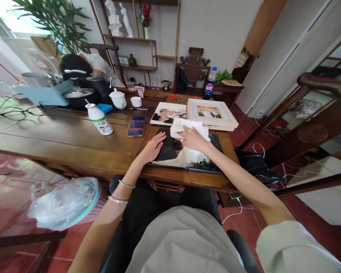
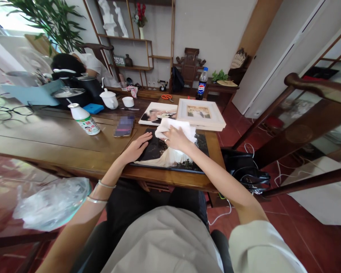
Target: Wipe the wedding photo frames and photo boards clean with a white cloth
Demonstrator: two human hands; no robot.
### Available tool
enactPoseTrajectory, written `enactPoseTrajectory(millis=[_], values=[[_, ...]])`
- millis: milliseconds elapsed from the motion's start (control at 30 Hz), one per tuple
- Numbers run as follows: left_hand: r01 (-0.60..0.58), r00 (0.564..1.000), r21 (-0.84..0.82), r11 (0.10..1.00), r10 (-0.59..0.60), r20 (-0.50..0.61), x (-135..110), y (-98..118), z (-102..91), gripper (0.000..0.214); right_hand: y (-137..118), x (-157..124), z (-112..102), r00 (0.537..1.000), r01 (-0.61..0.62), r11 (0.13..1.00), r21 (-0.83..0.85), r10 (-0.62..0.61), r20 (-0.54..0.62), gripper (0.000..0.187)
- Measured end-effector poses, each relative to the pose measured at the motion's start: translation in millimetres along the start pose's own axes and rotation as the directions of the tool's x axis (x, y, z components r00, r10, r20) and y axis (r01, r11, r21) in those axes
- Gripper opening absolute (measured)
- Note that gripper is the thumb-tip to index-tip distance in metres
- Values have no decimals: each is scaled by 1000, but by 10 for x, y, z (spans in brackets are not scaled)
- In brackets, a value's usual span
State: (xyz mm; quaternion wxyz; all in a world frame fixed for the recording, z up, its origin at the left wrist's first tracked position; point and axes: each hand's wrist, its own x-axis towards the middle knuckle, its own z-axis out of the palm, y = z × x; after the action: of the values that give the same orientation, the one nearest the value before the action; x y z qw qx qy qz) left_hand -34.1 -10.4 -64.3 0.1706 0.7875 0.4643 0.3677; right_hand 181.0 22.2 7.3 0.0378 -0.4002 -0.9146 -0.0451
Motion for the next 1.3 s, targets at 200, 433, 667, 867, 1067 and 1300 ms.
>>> enactPoseTrajectory(millis=[200, 433, 667, 867, 1067, 1300], values=[[-7, 1000, 5, 1000, 7, -3, 11, 5, 1, 43, -600, -524, -36, 994, 109, 994, 30, -110, 25, 35], [-20, 1000, -7, 1000, 20, 21, 16, 9, -15, 42, -972, -806, -47, 985, 166, 986, -2, -166, 51, 33], [-10, 1000, -18, 1000, 10, 2, 21, -22, 16, 42, -446, -284, -67, 999, 53, 998, 20, -53, -5, 36], [2, 1000, 2, 1000, -2, 1, 15, 23, -4, 44, -203, 79, -41, 1000, -12, 999, -34, 11, -24, 36], [-10, 1000, -33, 999, 11, 22, 20, 32, -16, 41, -563, -159, -10, 1000, 13, 997, -81, -13, 1, 39], [-17, 1000, -43, 999, 18, 19, 9, -6, -30, 43, -1290, -823, -14, 988, 137, 988, -68, -141, -68, 31]])
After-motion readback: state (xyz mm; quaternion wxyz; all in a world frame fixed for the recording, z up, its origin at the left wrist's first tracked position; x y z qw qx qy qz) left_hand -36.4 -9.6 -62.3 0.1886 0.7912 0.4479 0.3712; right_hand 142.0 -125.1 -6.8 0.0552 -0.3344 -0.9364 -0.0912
